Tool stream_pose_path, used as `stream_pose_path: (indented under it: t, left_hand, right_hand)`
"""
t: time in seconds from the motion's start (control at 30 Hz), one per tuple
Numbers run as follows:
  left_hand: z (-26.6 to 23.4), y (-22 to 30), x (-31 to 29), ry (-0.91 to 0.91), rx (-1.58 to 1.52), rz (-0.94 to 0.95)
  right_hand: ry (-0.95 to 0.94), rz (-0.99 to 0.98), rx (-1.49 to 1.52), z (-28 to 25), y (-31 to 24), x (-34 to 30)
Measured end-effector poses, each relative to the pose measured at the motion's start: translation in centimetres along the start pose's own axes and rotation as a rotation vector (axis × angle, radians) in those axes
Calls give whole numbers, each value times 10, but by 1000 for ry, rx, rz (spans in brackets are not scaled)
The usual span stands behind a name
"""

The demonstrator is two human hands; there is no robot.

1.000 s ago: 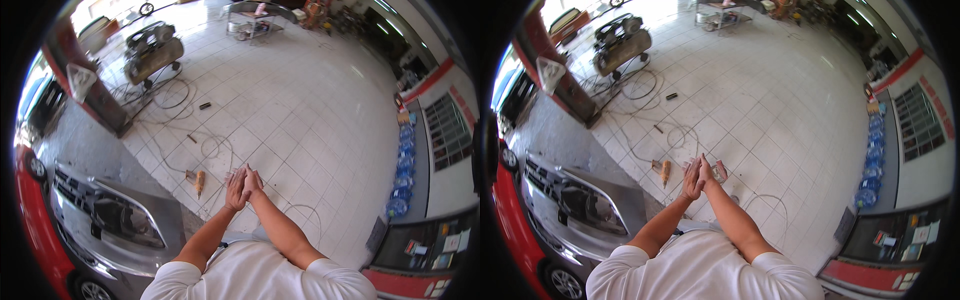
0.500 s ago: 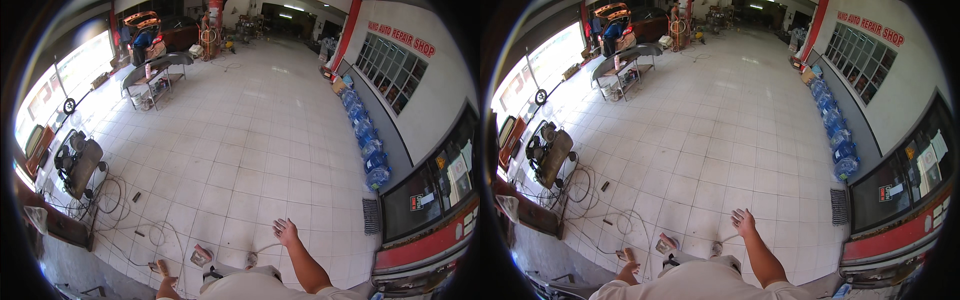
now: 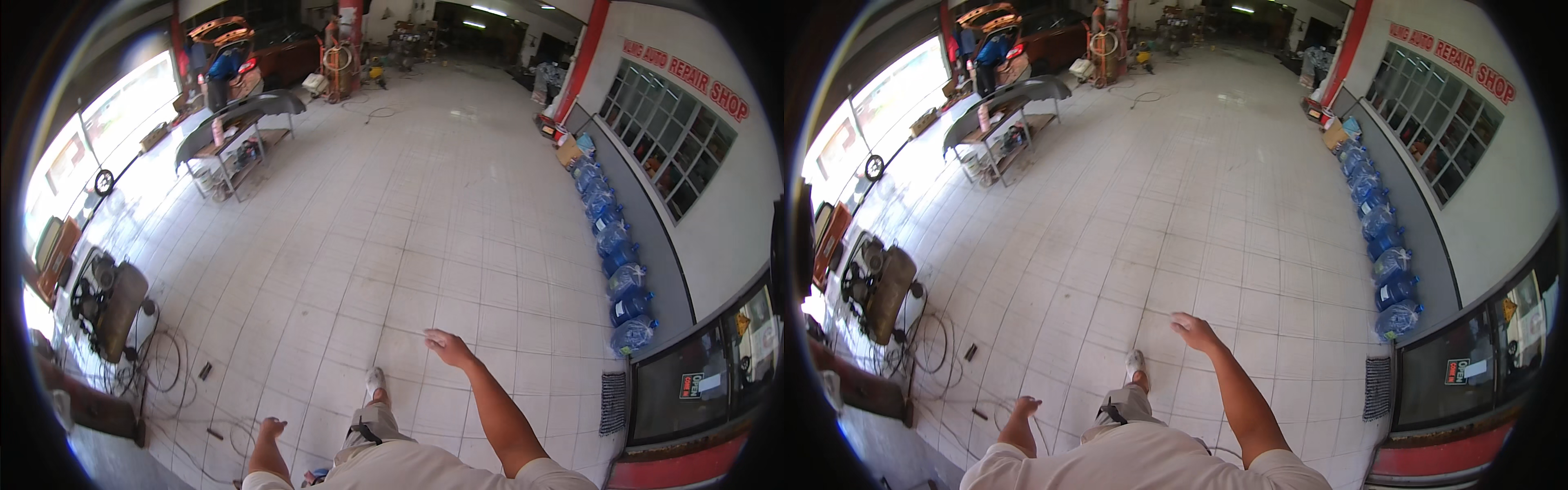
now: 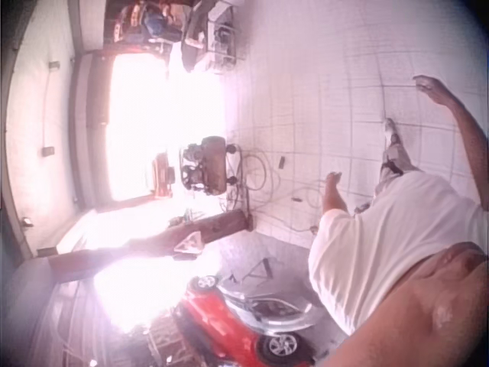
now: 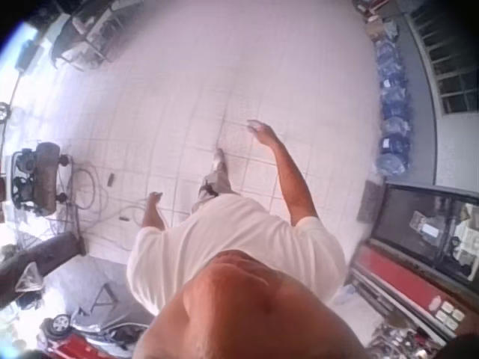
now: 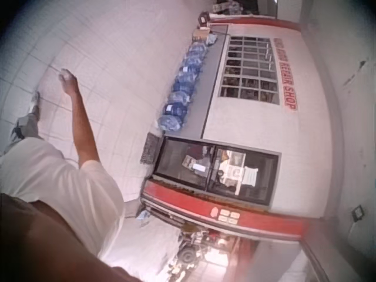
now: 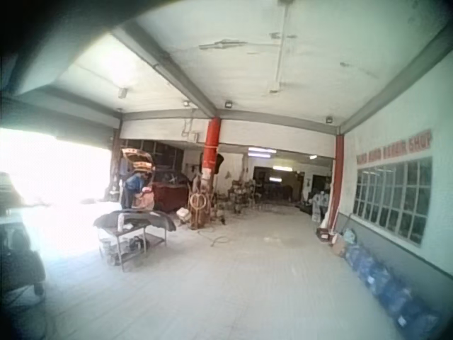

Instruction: The person uses a heat gun on a silver car bumper, then sands the surface with sandpaper. They wipe the bumper with a cloth and apply a liquid from a can to clean the surface. The bumper remains on a stand in the garage.

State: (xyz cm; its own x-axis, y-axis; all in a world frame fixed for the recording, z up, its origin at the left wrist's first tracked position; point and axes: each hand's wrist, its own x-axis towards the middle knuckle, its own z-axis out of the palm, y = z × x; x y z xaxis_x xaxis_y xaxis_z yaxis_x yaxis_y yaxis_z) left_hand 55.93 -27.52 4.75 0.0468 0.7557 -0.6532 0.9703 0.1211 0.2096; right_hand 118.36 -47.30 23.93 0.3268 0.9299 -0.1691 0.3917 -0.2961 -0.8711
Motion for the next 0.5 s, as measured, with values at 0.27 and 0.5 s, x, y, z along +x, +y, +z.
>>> stream_pose_path:
  t: [0.27, 0.5]
  left_hand:
    - [-56, 416, 174, -253, 223, 396]
    - [-207, 758, 262, -161, 180, 924]
  right_hand:
    - [-231, 1174, -482, -91, 308, -132]
    - [-403, 1458, 5, -123, 266, -92]
